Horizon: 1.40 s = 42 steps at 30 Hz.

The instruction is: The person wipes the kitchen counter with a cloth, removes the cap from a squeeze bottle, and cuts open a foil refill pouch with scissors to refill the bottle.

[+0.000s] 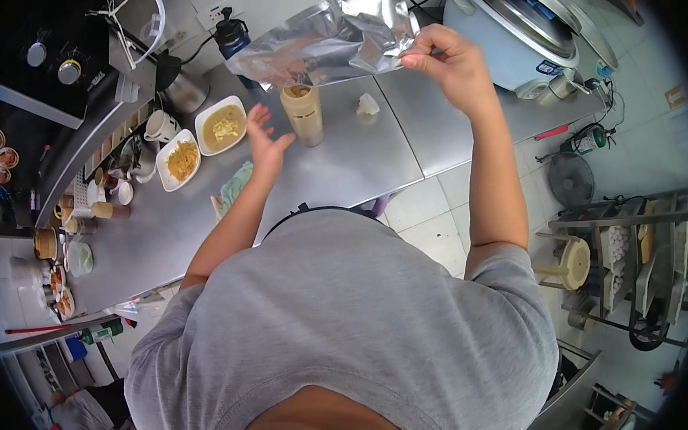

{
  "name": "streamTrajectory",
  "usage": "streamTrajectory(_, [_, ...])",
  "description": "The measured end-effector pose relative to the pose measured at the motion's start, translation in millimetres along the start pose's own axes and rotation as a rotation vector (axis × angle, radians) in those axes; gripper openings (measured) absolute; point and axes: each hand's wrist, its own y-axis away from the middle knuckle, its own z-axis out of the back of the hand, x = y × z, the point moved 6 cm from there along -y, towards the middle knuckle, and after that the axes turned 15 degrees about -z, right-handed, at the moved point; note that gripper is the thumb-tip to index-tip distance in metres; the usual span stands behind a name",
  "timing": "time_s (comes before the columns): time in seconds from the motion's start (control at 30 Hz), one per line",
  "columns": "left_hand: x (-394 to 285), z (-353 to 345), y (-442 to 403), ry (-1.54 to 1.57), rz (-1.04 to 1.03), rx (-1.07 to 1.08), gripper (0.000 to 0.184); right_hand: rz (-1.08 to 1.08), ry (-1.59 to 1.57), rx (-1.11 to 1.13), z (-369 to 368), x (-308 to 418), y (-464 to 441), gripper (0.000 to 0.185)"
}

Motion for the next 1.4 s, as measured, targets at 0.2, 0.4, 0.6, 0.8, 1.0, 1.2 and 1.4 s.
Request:
streamTrajectory(0.2, [10,-40,-16,-0.033,0.204,0.388,0.1,0.012,0.019,-0.003,4,20,-10,0.017])
streamTrajectory(0.4, [9,11,-63,0.217,-0.031,-0.005,0.073,0.032,0.032,0.028,2,33,-12,0.019])
streamTrajectory(0.6, [-270,-22,-184,0.157,-0.781,0.161,0.031,0.02,0.043,0.054,-2,34,-12,0.02])
streamTrajectory(0.8, [-306,-93,-207,-0.387,-1.004,1.142,0.031,0.025,0.118,0.0,0,34,-2,0.019])
streamTrajectory(1.0, [-296,-110,-196,-0.44,-1.029,1.271,0.032,0.041,0.161,-0.053,3,18,7,0.019])
streamTrajectory(1.2, [-304,-94,-205,-0.314,-1.103,1.227,0.025,0.121,0.331,-0.147,3,30,22,0.02])
streamTrajectory(1.4, [-285,-94,-210,-0.333,-0.736,1.274,0.02,0.137,0.268,-0.165,5,19,27,0.02])
